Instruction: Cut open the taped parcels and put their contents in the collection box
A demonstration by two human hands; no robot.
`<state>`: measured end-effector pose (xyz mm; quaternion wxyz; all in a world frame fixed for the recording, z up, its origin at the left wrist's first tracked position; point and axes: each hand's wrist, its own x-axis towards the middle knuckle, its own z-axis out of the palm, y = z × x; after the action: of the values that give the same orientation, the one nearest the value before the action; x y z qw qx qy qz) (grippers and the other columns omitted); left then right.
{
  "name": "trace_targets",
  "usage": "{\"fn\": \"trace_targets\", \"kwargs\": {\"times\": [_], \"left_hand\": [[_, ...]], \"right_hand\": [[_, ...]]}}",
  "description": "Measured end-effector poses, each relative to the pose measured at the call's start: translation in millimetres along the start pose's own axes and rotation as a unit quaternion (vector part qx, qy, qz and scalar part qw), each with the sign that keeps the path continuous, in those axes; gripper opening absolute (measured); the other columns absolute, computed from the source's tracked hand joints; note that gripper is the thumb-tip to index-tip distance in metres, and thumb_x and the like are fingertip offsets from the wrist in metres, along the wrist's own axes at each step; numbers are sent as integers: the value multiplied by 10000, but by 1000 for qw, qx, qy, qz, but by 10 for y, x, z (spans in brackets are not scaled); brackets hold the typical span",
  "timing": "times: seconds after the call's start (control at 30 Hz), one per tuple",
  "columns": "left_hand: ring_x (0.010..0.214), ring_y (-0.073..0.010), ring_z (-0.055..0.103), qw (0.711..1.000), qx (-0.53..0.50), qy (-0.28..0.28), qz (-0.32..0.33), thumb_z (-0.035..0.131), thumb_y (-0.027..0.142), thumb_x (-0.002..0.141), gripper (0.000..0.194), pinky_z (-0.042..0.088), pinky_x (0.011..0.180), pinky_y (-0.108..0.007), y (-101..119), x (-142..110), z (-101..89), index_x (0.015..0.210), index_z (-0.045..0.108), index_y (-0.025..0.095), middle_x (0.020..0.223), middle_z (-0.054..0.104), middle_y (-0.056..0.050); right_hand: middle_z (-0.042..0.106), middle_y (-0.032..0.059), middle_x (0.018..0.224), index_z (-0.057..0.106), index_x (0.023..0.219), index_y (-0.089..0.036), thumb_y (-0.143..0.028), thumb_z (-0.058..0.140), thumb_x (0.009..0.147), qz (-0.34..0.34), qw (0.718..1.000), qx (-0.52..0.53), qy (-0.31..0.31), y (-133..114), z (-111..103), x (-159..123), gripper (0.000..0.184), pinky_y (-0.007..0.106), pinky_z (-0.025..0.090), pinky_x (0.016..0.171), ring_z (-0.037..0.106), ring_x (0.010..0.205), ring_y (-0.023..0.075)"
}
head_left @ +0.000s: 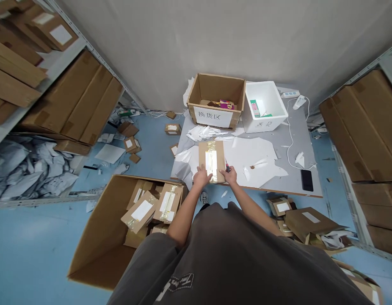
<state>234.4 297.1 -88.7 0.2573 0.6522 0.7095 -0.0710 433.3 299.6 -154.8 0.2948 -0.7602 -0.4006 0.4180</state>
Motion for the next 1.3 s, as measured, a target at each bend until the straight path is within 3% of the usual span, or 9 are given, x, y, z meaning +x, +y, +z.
{"fn": "trace_targets", "kwargs": {"times": [0.13, 0.27, 0.47, 0.63, 0.77, 0.87, 1.0, 1.13, 1.3], "left_hand": [[1604, -397, 367, 984, 59, 9, 170, 671, 295, 944, 751, 426, 1196, -519, -164, -4, 1, 1652, 418, 314, 1821, 219, -151], [1676, -373, 199, 946, 100, -36, 306, 672, 173, 896, 763, 319, 1250, -601, -160, 108, -19, 1587, 512, 452, 1789, 335, -31], [1586, -368, 340, 942, 109, -67, 311, 665, 186, 910, 646, 391, 1188, -576, -44, 382, -243, 1488, 608, 468, 1693, 468, -40], [1524, -342, 401, 915, 107, -88, 379, 719, 257, 874, 640, 353, 1236, -520, -66, 487, -403, 1495, 605, 356, 1556, 556, -126], [1532, -390, 377, 916, 105, -59, 382, 869, 370, 714, 916, 271, 1280, -506, 225, 422, -203, 1558, 530, 267, 1549, 526, -169], [1477, -401, 424, 931, 91, -7, 352, 902, 473, 704, 996, 251, 1273, -511, 574, 334, 21, 1571, 483, 219, 1518, 526, -198], [1412, -387, 471, 940, 85, 0, 331, 938, 464, 691, 990, 339, 1211, -485, 846, 326, 112, 1527, 489, 184, 1467, 539, -198], [1383, -395, 490, 943, 103, -9, 318, 974, 352, 648, 924, 364, 1196, -495, 842, 380, 50, 1449, 538, 201, 1422, 547, -188], [1442, -429, 441, 954, 105, 14, 280, 1029, 349, 604, 956, 336, 1226, -541, 821, 349, 57, 1420, 545, 236, 1576, 444, -206]], "right_hand": [[708, -13, 835, 471, 857, -292, -621, 812, 698, -44, 999, -18, -13, -88, -71, 181, 500, 324, 506, 764, 664, 814, 228], [675, -48, 787, 494, 863, -284, -496, 860, 680, -78, 995, -35, -58, -297, -139, 500, 461, 314, 475, 757, 627, 768, 207], [630, -88, 690, 522, 867, -272, -286, 923, 641, -78, 985, -57, -145, -513, -250, 846, 460, 304, 435, 741, 573, 733, 177], [670, -57, 744, 532, 889, -265, -399, 840, 757, -49, 989, 10, -136, -487, -365, 828, 361, 306, 477, 662, 567, 655, 155], [710, -27, 882, 481, 1050, -284, -466, 727, 828, 27, 985, 152, -74, -268, -651, 628, 378, 307, 519, 554, 583, 529, 139], [704, -47, 891, 423, 1087, -295, -487, 663, 841, 58, 982, 177, -43, -5, -918, 405, 394, 296, 529, 513, 586, 481, 134], [674, -77, 789, 481, 1062, -284, -496, 637, 862, 34, 990, 119, -73, 267, -1169, 156, 331, 287, 517, 542, 587, 474, 140], [680, -65, 716, 644, 1076, -284, -403, 673, 901, -41, 992, -20, -116, 321, -1306, 99, 213, 292, 494, 642, 601, 515, 157], [755, 3, 821, 759, 1133, -318, -372, 710, 936, -137, 966, -168, -142, 230, -1400, 227, 210, 305, 457, 725, 674, 710, 230]]}}
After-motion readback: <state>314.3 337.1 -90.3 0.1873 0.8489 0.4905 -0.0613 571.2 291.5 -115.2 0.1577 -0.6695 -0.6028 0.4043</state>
